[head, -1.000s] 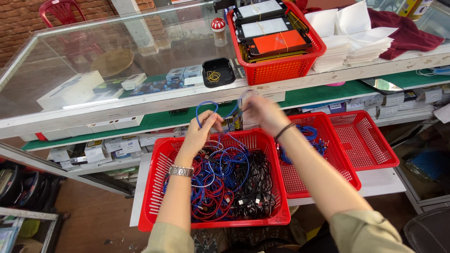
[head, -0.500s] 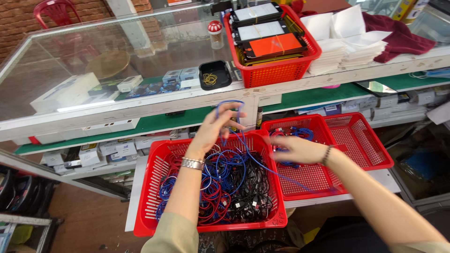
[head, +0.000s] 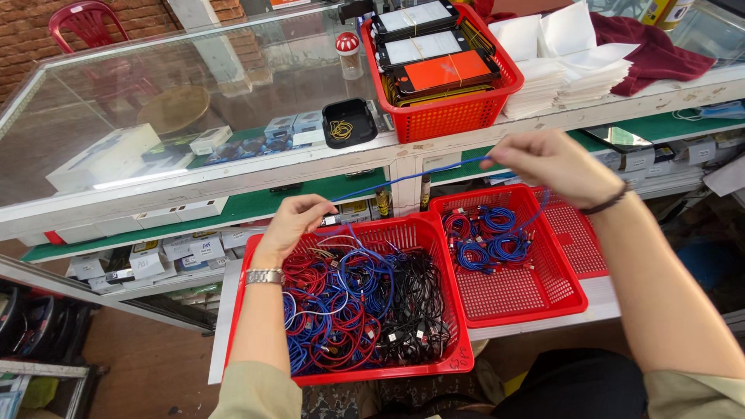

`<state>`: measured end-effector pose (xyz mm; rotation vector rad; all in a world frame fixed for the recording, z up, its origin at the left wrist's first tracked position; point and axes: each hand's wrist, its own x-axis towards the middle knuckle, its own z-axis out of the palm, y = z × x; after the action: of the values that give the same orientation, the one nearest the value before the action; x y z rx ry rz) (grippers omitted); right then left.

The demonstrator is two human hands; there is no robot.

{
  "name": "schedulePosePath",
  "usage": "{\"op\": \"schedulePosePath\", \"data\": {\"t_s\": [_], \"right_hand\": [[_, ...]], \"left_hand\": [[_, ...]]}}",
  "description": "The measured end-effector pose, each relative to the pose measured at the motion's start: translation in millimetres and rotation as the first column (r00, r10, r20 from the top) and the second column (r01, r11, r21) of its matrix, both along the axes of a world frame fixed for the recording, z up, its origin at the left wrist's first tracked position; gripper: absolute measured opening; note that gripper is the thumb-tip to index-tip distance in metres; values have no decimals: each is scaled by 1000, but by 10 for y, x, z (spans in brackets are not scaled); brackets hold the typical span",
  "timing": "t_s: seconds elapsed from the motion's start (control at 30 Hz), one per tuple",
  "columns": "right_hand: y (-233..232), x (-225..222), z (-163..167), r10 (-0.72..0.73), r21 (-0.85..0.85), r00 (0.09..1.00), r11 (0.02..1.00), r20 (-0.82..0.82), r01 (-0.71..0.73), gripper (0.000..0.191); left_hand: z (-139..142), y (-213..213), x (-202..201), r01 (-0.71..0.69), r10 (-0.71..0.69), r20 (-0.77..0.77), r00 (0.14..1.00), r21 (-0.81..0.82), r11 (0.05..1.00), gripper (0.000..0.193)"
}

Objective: The person picks tangled charging cables one at a time from a red basket, coils each cable by hand into loops, and places the coiled cable into a separate red basket, working through blue, red, and black cables continuously.

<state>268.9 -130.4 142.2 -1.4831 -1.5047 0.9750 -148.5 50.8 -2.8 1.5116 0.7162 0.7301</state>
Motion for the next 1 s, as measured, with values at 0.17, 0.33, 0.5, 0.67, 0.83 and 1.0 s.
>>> {"op": "schedulePosePath", "data": {"t_s": [0.17,0.33,0.5,0.67,0.83,1.0], "right_hand": [[-372,192,428,216,-139,947,957,-238,-254,34],[-234,-8,207,618,-357,777,704,-118,-614,59],[427,-736,-544,64,191,846,963,529,-192,69],[625,-657,-906,254,-79,966,965,48,-250,36],[546,-172,-666,-24,-204,991,977,135,52,32],[450,-731,-655,-742,795,330,437,583,-421,50]], "left_hand": [[-120,13,-152,-141,149,125,981,-70,988,17],[122,-48,260,-117,122,205,971,-36,993,22],[500,-227,970,124,-55,-196,979,359,925,28],[371,-176,954,148,-41,-394,918,246,958,37],[40,-187,701,112,-44,-309,950,206,972,38],[173,-249,1002,73,42,-338,940,320,945,34]]}}
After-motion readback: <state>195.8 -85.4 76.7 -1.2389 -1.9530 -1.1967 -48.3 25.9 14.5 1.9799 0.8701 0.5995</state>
